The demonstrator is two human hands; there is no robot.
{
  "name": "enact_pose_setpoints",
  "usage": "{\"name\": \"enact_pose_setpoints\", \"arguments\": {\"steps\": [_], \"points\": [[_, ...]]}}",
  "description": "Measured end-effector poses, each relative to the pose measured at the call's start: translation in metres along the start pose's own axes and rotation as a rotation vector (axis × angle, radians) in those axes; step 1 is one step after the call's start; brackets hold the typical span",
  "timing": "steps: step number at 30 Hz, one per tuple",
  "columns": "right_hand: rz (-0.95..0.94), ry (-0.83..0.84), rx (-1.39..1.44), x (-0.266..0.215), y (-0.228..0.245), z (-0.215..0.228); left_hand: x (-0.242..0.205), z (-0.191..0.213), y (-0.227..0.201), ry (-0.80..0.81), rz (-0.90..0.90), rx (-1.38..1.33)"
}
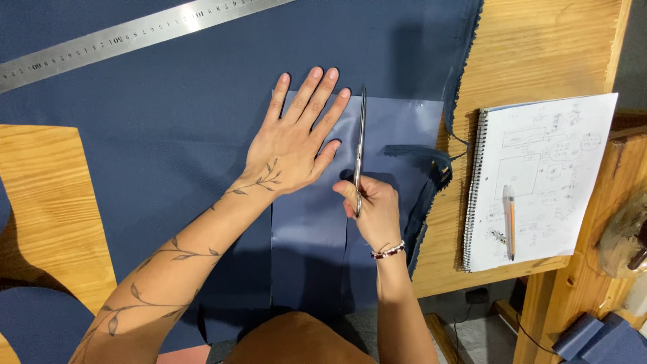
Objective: The person folds a piece of dark blue fabric on a wooden table and uses a pair of scissors to cut it into strips. They then move to a second table to continue cutting the fabric along a marked line.
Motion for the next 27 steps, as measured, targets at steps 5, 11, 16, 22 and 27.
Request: {"name": "enact_pose_setpoints", "arguments": {"steps": [5,11,16,22,27], "points": [[-0.086,0.092,0.098,-0.006,0.005,0.009,0.0,0.0,0.0,0.003,0.007,0.013],[-0.166,0.106,0.241,0.008,0.009,0.014,0.0,0.001,0.0,-0.006,0.016,-0.002],[0.048,0.078,0.245,0.027,0.008,0.007,0.0,0.001,0.0,-0.043,0.008,0.009],[0.048,0.008,0.166,0.029,0.007,0.003,0.0,-0.003,0.002,-0.045,0.01,-0.002],[0.05,0.008,0.152,0.031,0.009,0.006,0.001,-0.003,0.001,-0.05,0.019,0.006]]}}
Point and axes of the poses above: each hand's wrist, its own x-axis towards the middle knuckle, its own z-axis out of the back of the hand, y = z × x, the point moved 3 cm from there along x, towards the middle knuckle, and after that the axes turned 9 degrees about z, right-handed, at the moved point
